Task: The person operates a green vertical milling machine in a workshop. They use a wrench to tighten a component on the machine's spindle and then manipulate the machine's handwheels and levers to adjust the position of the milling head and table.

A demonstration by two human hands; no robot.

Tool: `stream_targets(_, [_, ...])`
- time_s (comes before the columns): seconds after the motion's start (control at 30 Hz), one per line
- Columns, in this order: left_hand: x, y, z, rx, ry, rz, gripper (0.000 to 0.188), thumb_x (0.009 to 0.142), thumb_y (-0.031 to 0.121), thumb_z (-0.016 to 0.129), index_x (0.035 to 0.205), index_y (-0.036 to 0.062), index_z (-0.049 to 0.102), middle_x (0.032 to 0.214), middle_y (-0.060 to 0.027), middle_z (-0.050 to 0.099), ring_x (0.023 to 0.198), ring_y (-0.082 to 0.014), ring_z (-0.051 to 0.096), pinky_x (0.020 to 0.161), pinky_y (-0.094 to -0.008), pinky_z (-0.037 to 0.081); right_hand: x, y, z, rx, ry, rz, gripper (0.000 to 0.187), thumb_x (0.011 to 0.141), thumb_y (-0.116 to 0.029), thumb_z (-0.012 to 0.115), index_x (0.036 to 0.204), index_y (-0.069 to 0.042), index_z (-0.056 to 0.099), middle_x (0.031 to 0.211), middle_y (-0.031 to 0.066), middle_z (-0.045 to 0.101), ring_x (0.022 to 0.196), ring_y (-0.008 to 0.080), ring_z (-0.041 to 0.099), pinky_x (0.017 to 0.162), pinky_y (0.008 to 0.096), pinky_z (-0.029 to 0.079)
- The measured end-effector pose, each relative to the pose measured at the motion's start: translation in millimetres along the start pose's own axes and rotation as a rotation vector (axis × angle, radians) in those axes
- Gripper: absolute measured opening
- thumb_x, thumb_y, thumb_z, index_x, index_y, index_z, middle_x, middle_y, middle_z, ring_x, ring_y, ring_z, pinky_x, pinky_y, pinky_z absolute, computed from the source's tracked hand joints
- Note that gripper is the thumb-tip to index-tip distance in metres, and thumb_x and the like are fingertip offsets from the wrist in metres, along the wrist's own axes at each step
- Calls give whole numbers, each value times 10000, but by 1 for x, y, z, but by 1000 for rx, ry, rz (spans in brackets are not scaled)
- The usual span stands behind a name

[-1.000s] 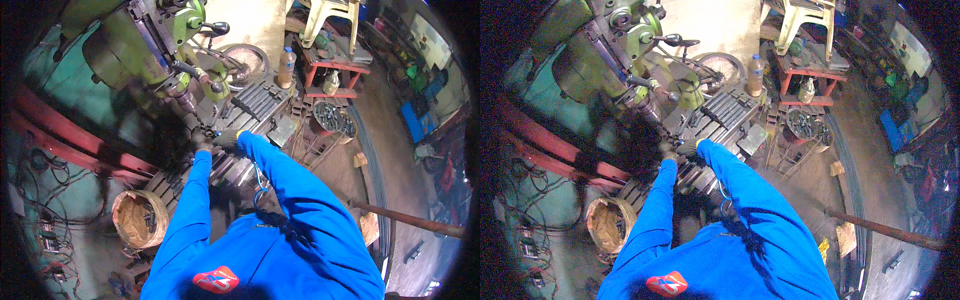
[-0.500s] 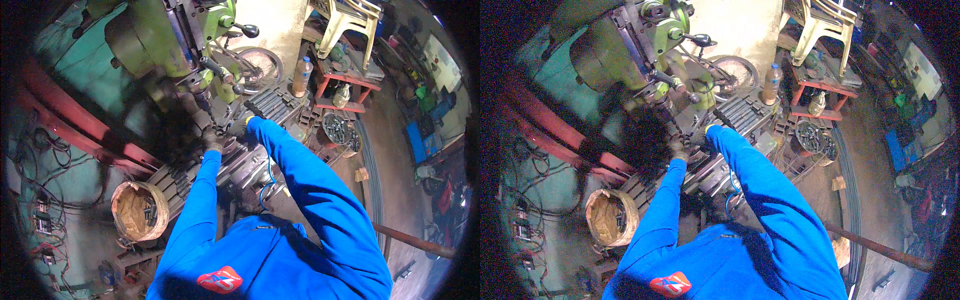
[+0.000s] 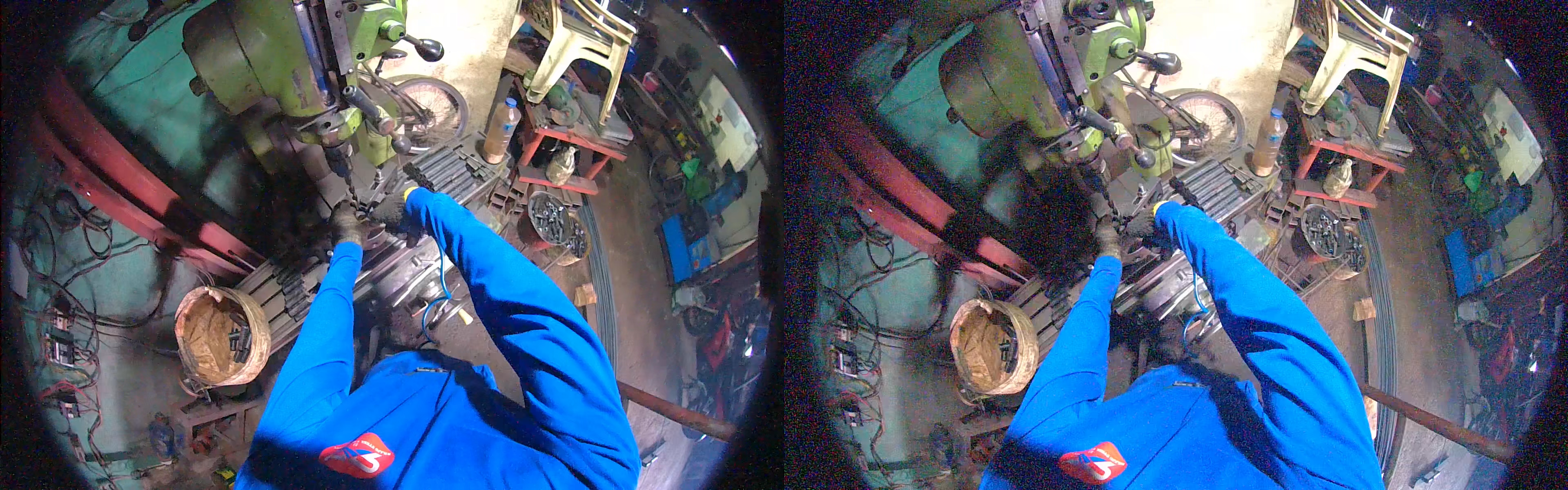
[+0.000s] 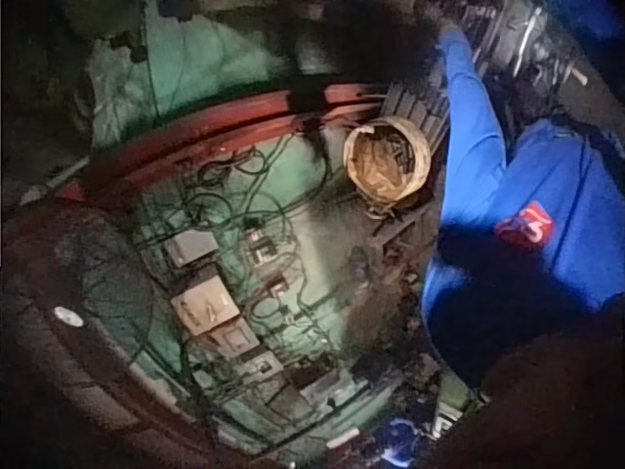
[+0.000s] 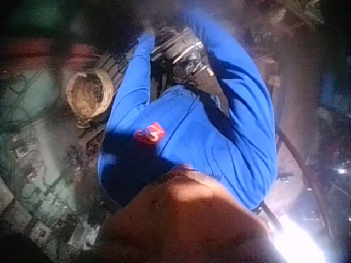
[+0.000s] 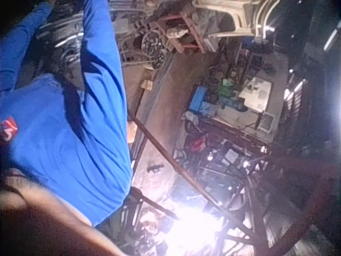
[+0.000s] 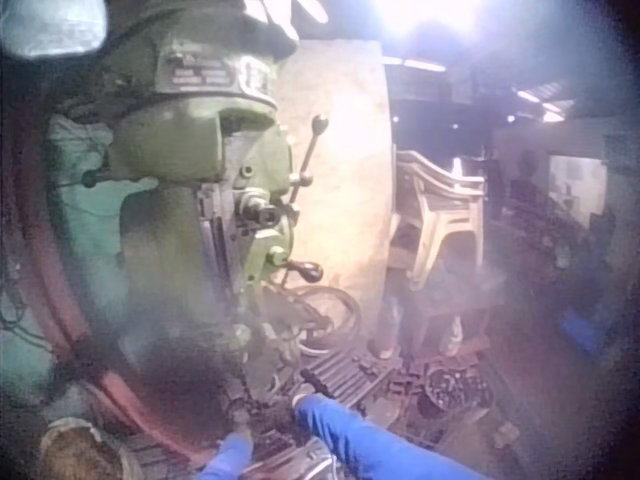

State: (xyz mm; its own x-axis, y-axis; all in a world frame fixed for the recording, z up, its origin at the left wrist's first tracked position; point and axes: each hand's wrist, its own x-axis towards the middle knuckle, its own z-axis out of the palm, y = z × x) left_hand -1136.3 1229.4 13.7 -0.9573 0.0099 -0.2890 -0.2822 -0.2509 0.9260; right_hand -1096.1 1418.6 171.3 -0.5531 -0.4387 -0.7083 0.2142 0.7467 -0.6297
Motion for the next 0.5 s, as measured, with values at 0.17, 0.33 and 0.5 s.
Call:
stream_targets(0.17, [18,12,-73,358,187,297,740,586,249,907,1224,62,582,1122,-129,653,1015,-287,635,869,-395,536,18,-55,10,-256,-63,-164,424,868,-266,670,1219,-52,567,1000,127,628,906,332,659,745,548,593])
stream_targets(0.33, [-50,47,9,-260,93,-137,865,522,273,941,1269,63,557,1178,-140,635,1036,-311,631,915,-418,511,6,-5,-12,-519,-35,-275,482,823,-252,723,1237,-60,567,1029,131,636,947,327,656,790,524,587])
stream_targets(0.5, [-9,21,-63,460,218,354,856,554,279,931,1286,63,543,1207,-146,617,1059,-322,618,942,-409,501,19,-58,0,-1170,5,-806,547,778,-238,776,1254,-69,566,1058,135,644,987,322,654,835,501,580])
